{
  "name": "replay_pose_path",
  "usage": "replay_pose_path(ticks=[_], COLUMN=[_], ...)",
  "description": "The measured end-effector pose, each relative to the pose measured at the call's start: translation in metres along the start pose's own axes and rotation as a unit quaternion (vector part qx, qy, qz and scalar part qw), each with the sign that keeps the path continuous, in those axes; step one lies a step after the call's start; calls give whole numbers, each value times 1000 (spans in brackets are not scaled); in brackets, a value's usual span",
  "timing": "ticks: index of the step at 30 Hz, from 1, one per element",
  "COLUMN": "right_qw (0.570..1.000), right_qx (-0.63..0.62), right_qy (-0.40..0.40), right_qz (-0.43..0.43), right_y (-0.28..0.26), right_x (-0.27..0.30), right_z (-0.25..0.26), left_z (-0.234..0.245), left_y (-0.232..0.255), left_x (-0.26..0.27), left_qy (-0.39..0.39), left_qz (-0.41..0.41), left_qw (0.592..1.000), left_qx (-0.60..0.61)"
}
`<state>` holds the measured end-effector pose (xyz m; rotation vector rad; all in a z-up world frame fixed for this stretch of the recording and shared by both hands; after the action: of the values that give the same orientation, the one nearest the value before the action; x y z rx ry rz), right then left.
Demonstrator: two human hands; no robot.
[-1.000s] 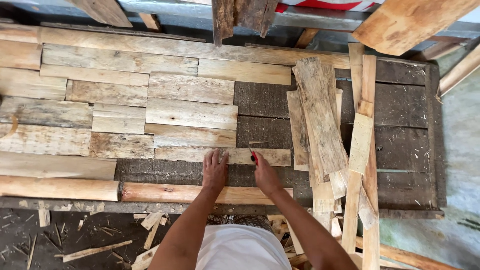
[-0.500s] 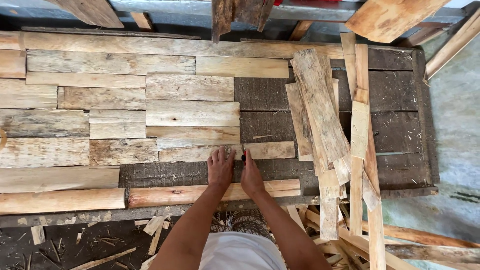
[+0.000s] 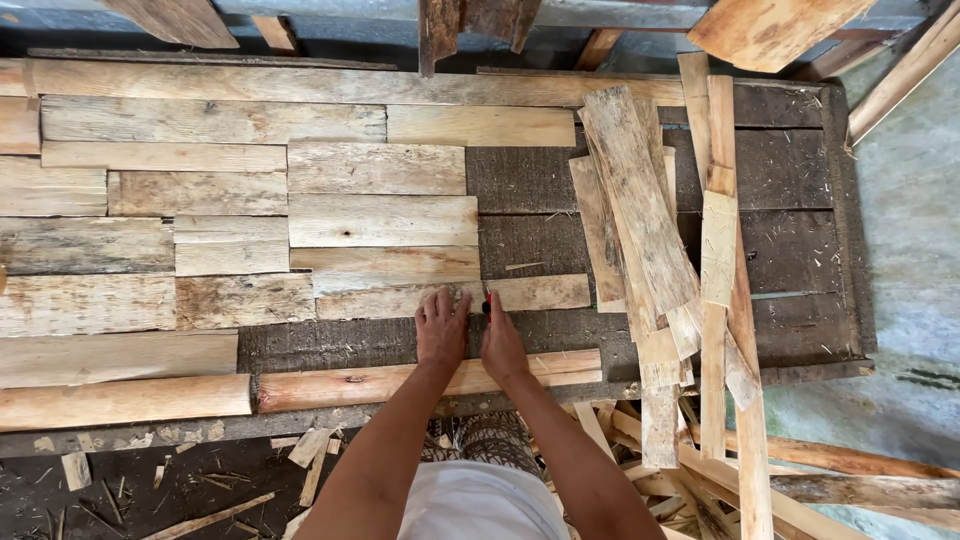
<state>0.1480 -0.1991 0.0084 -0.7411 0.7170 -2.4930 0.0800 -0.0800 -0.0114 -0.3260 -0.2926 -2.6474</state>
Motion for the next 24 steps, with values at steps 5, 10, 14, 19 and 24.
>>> replay_pose_path(ticks=[5, 10, 14, 19, 24], right_qw=[1000, 999, 998, 996, 995], right_qx=[2, 29, 46, 62, 68], right_qy=[10, -12, -17, -23, -28], right_qz=[9, -18, -35, -59, -71], right_y=[-1, -22, -22, -26, -32], right_x=[1, 5, 2, -1, -2], right_z=[0, 13, 8, 7, 11], left_z=[0, -3, -4, -8, 3], left_y=[0, 0, -2, -3, -2], left_x=[-1, -1, 0, -1, 0], left_qy=[-1, -2, -3, -6, -11], left_qz=[-1, 0, -3, -9, -9], left_qw=[1000, 1000, 1000, 1000, 1000], left_qx=[-3, -4, -5, -11, -7])
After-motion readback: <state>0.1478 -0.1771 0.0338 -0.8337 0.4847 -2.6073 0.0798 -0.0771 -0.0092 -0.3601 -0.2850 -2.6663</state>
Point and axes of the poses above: each hand's wrist, its own x-axis away from the middle knuckle, its own z-axis out of the back of the hand, y = z × x, the point moved 1 cm from there along -x, towards the middle knuckle, and after that the axes turned 8 degrees about y, right-handed, at the moved point
